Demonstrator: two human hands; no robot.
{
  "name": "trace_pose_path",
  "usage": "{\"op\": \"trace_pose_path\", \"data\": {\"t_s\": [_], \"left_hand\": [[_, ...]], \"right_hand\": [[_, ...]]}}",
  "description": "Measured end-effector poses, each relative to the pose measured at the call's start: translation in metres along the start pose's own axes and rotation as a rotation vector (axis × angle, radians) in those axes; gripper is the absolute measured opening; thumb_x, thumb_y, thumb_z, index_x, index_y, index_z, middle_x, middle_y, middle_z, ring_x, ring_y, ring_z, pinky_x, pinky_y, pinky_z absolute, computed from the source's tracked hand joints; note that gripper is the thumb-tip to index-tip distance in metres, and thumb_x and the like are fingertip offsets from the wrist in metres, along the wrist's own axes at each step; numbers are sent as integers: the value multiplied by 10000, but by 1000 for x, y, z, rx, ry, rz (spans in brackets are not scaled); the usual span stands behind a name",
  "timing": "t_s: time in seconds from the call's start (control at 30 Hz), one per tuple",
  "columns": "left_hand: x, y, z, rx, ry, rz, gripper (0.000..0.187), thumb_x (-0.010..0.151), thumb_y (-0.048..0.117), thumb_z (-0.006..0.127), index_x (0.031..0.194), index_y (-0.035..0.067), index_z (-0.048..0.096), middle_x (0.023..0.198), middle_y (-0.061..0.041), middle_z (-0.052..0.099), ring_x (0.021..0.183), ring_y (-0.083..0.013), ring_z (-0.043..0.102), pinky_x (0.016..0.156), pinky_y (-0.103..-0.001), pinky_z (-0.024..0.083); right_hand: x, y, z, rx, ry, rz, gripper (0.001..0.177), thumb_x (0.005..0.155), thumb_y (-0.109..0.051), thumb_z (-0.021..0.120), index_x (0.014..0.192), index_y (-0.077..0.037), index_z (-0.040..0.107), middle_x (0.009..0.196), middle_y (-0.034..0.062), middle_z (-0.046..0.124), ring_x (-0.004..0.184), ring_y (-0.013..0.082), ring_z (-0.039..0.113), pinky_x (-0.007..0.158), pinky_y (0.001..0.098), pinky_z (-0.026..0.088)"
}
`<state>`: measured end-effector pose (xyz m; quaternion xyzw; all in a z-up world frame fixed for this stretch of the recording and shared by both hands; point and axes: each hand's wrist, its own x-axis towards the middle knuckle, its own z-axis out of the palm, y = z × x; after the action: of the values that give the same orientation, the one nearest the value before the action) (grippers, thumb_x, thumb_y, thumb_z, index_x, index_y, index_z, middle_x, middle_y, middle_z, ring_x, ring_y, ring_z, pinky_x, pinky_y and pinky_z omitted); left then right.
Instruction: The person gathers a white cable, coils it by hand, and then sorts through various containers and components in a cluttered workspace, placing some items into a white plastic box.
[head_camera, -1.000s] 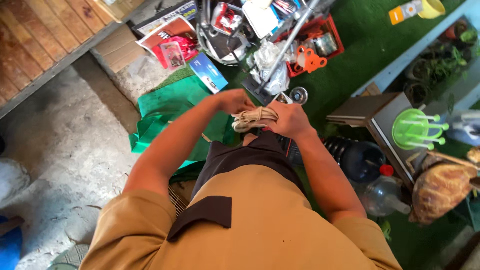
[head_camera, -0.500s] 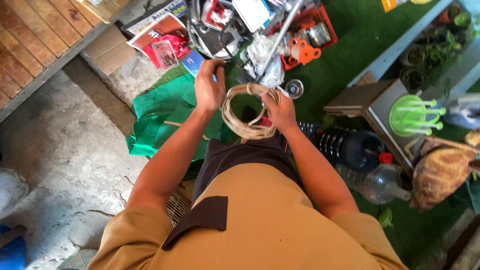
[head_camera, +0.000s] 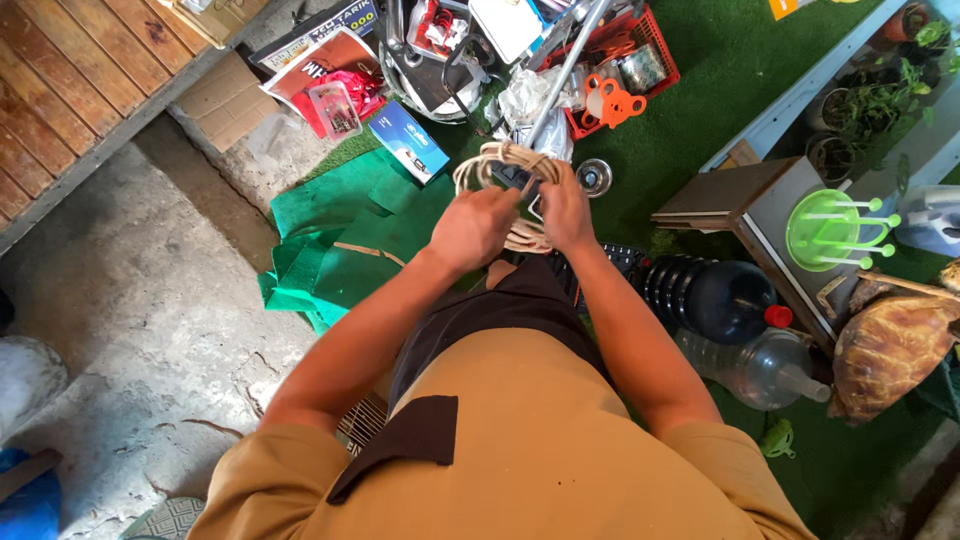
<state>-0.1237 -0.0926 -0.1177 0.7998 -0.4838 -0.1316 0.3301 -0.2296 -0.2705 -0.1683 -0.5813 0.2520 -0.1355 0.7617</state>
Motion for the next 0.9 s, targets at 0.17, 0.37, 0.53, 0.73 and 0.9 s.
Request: {"op": "trace_pose_path", "data": {"t_s": [0.17, 0.37, 0.53, 0.73, 0.9], "left_hand": [[32, 22, -33, 548, -99, 491, 178, 842, 236, 636, 731, 136, 735, 872, -53, 678, 908, -234, 684, 826, -431, 472], [101, 0, -65, 331, -366, 509, 222, 745, 425, 766, 738, 206, 809, 752, -55, 738, 738, -280, 680, 870, -491, 467], [94, -62, -29, -169, -726, -57, 559, 828, 684, 713, 709, 150, 828, 720, -93, 753, 666, -241, 680, 671, -415, 541], [60, -94, 23, -264, -656, -217, 498, 913, 625, 677, 936, 149, 820, 749, -131, 714, 670, -267, 672, 681, -397, 538], [43, -82, -1, 272, 406, 295, 444, 805, 459, 746, 1135, 163, 718, 1053, -104, 726, 909, -283, 693, 739, -436, 501]], "right_hand": [[-20, -16, 20, -1144, -141, -771, 308, 895, -130, 582, 1185, -29, 581, 1024, 208, 685, 879, 409, 686, 702, 465, 554], [-39, -18, 23, -973, -306, -655, 221, 885, -132, 627, 1062, -4, 666, 880, 174, 680, 701, 402, 655, 615, 455, 531], [-53, -21, 22, -912, -170, -621, 262, 854, -164, 680, 1058, -11, 622, 841, 162, 652, 726, 388, 677, 652, 443, 554], [-57, -29, 22, -770, -148, -508, 418, 885, -162, 694, 1220, 41, 547, 882, 162, 684, 778, 329, 712, 689, 395, 561], [-41, -8, 12, -717, -78, -400, 328, 911, -159, 643, 1191, 12, 646, 860, 115, 697, 720, 206, 700, 676, 346, 558]]}}
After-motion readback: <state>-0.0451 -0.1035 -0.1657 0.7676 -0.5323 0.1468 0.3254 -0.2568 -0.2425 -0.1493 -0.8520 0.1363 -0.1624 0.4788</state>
